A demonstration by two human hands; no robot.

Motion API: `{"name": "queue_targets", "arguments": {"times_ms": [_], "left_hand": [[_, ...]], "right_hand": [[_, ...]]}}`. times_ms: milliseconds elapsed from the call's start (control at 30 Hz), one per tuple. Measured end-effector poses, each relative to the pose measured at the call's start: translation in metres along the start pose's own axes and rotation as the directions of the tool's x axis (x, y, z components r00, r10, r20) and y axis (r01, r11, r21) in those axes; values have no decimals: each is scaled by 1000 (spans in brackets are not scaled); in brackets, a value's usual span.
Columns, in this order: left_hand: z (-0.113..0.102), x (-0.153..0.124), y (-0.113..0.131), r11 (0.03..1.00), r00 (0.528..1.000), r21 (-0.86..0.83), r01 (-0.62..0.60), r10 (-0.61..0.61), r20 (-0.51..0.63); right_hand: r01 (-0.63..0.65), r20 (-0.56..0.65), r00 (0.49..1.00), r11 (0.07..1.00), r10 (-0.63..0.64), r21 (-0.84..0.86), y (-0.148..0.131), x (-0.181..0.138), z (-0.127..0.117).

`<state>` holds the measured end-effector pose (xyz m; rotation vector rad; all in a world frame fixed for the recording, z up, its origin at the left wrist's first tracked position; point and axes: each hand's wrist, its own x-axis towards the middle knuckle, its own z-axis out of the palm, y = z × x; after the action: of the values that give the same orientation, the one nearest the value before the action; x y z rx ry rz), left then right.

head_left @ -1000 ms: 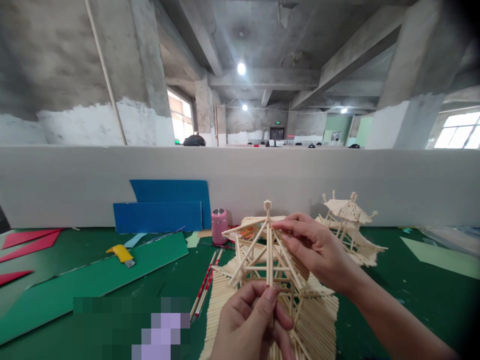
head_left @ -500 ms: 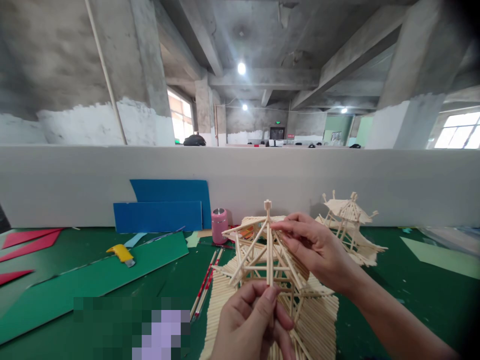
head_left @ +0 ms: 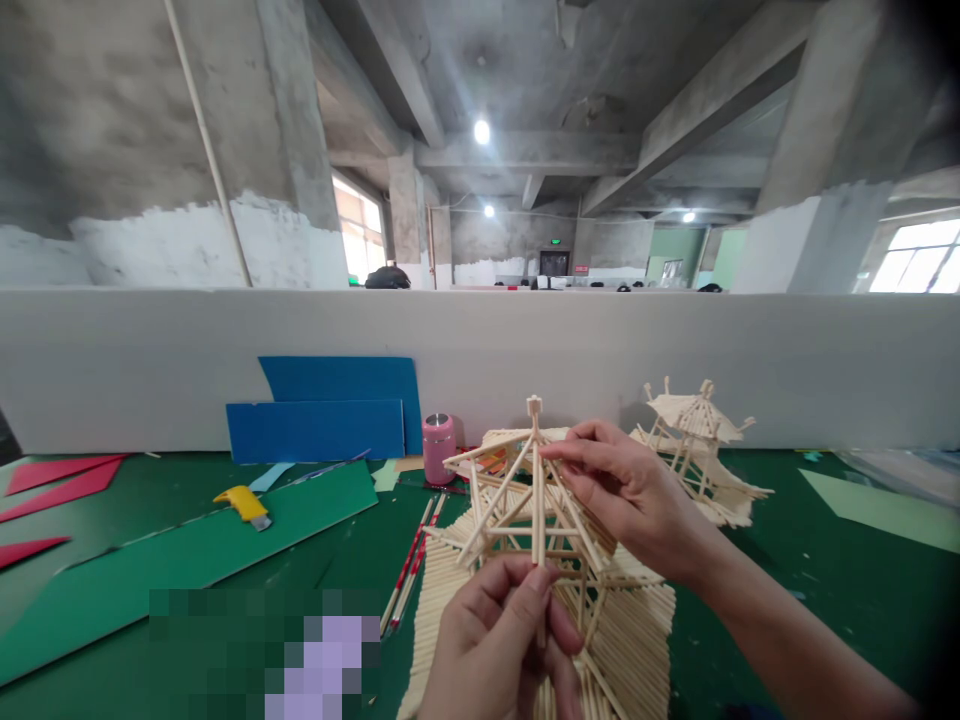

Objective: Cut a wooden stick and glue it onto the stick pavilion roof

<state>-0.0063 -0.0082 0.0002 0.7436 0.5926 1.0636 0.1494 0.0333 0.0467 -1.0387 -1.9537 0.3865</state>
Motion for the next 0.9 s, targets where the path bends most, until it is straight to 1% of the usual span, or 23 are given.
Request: {"name": "queue_targets", "arguments": {"times_ms": [167,367,800,867,900], "left_hand": [[-2,1,0,1000,999,-8,-9,10,41],[-3,2,-1,1000,998,-22,-10,11,60],[-2,3,-1,999,999,-24,-36,37,32],[0,2,-1,999,999,-13,-38,38,17],[0,2,-1,999,999,-5,-38,38,10]], "right_hand": [[4,-5,1000,1000,-4,-7,0,0,0],[10,-6,1000,1000,-10,-11,1,-1,0],[39,-18,999,999,-39,-9,-1,-1,0],[54,-45,997,998,-55,-8,-1,-1,-1],[59,-78,995,998,-59,-11,-1,-2,-2]]}}
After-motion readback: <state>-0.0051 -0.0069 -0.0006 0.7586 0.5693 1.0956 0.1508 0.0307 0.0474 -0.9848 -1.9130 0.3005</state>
